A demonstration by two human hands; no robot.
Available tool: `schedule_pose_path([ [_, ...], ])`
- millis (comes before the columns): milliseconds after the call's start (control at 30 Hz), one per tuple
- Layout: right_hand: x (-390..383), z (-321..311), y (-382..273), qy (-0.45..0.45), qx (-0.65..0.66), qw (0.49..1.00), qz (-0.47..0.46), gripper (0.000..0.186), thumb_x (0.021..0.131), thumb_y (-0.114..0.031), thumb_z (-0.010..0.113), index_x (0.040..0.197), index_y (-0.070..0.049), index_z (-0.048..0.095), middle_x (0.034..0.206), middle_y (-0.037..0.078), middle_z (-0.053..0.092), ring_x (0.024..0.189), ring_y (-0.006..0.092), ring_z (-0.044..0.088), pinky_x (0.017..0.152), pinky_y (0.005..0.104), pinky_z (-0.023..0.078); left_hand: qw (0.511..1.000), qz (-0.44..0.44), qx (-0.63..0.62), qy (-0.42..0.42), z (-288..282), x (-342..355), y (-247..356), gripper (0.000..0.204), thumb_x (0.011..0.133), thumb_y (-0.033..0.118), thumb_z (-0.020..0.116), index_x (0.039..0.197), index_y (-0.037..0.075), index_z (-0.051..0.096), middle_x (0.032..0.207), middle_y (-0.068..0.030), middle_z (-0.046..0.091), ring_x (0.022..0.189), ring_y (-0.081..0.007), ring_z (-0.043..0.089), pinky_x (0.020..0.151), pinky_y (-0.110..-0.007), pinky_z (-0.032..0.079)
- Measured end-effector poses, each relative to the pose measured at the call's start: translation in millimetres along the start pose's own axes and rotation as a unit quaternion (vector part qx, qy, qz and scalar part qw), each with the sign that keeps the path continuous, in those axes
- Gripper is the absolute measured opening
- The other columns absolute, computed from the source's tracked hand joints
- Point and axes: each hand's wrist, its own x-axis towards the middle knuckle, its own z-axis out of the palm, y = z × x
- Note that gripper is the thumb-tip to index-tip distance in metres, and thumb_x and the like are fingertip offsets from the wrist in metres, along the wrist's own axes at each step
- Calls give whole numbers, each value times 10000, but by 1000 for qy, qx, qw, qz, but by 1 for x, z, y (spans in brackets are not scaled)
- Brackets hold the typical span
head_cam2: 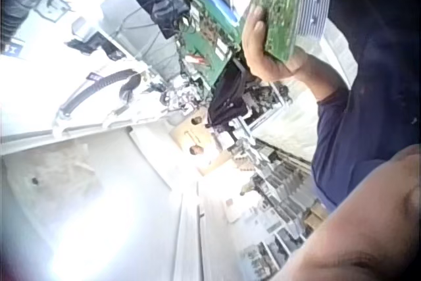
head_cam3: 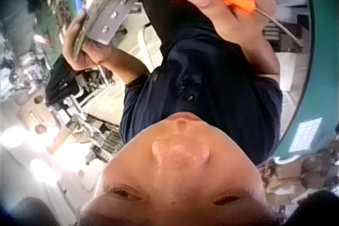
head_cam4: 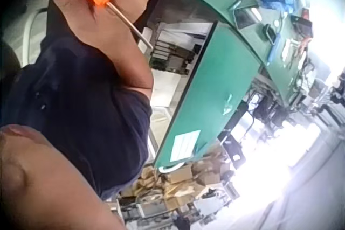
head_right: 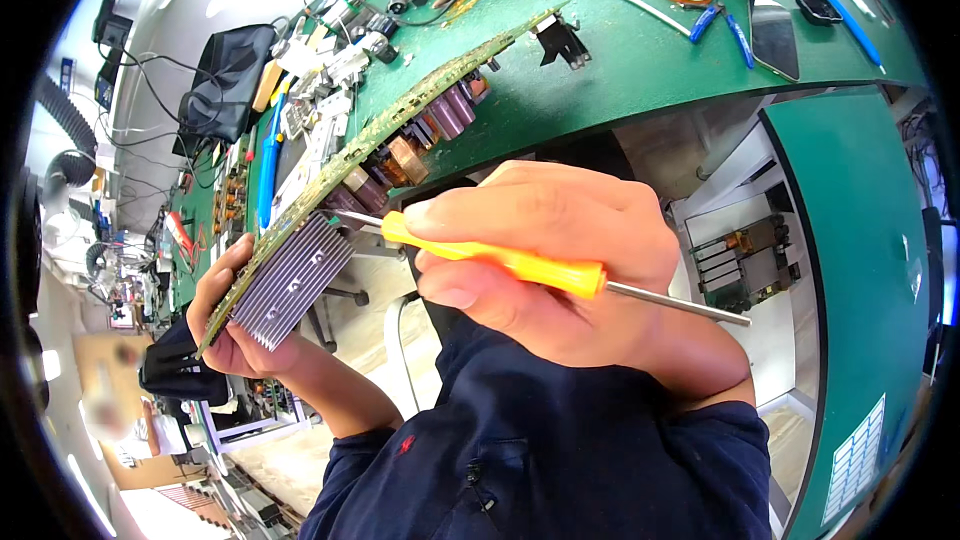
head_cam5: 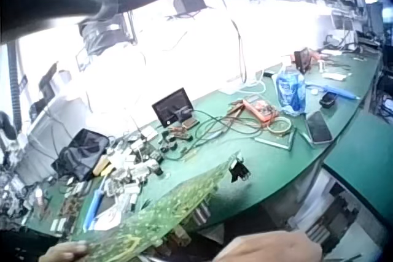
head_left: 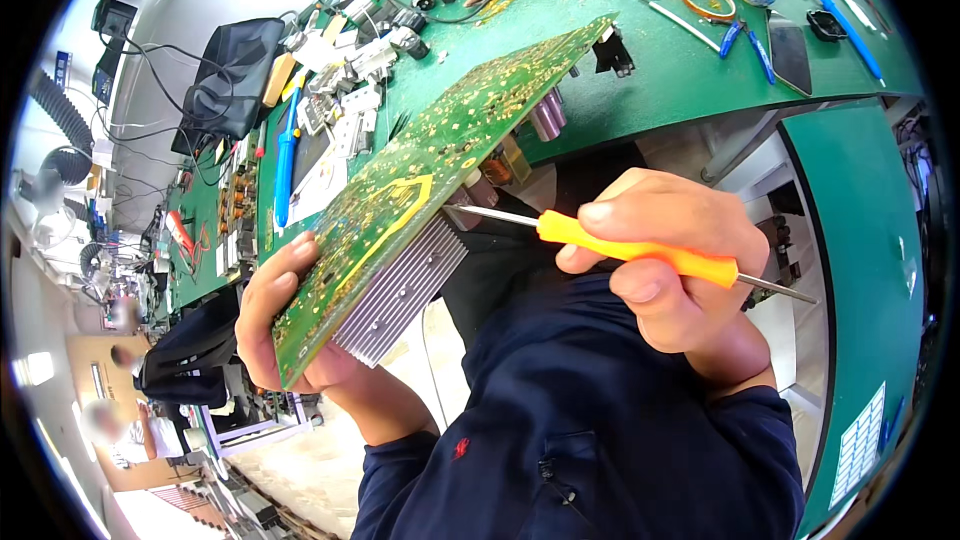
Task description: The person uses a screwdriver to manipulate and pry components on a green circuit board and then uses a soldering iron with solder wire to connect components on the underside of the board.
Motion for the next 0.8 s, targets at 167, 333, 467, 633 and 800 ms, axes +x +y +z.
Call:
schedule_pose_path([
  [167,6,13,-6,28,21,995,91,401,954,-318,567,1038,70,618,749,169,657,649,221,673,602,297,536,1000,-5,3,21,-1,-4,-4,343,990,221,440,1047,-111,504,966,-346,628,922,-413,661,857,-501,538],
  [333,14,16,-6,26,33,991,127,389,963,-295,539,1028,84,606,785,162,664,673,200,679,645,287,546,999,-24,-13,41,-2,-7,-7,339,988,222,451,1038,-109,509,969,-345,629,920,-413,662,854,-493,543],
  [467,19,17,-2,17,31,993,112,373,956,-285,546,1009,76,620,761,148,657,668,199,671,645,293,540,998,-35,3,45,-4,-10,-7,357,988,245,462,1038,-104,516,966,-344,631,914,-408,666,843,-481,551],
  [633,18,15,-1,-25,-44,998,26,335,938,-284,580,1009,36,649,750,162,659,641,232,663,608,309,531,998,-37,-3,51,-6,-10,-10,381,986,275,474,1042,-99,521,966,-341,634,905,-399,670,826,-464,558],
  [800,11,22,10,-35,-14,999,-36,326,927,-272,609,1015,39,649,746,177,659,646,255,663,583,303,532,998,-37,-5,55,-7,-12,-14,380,978,278,487,1043,-94,522,968,-341,635,902,-395,671,825,-458,558],
])
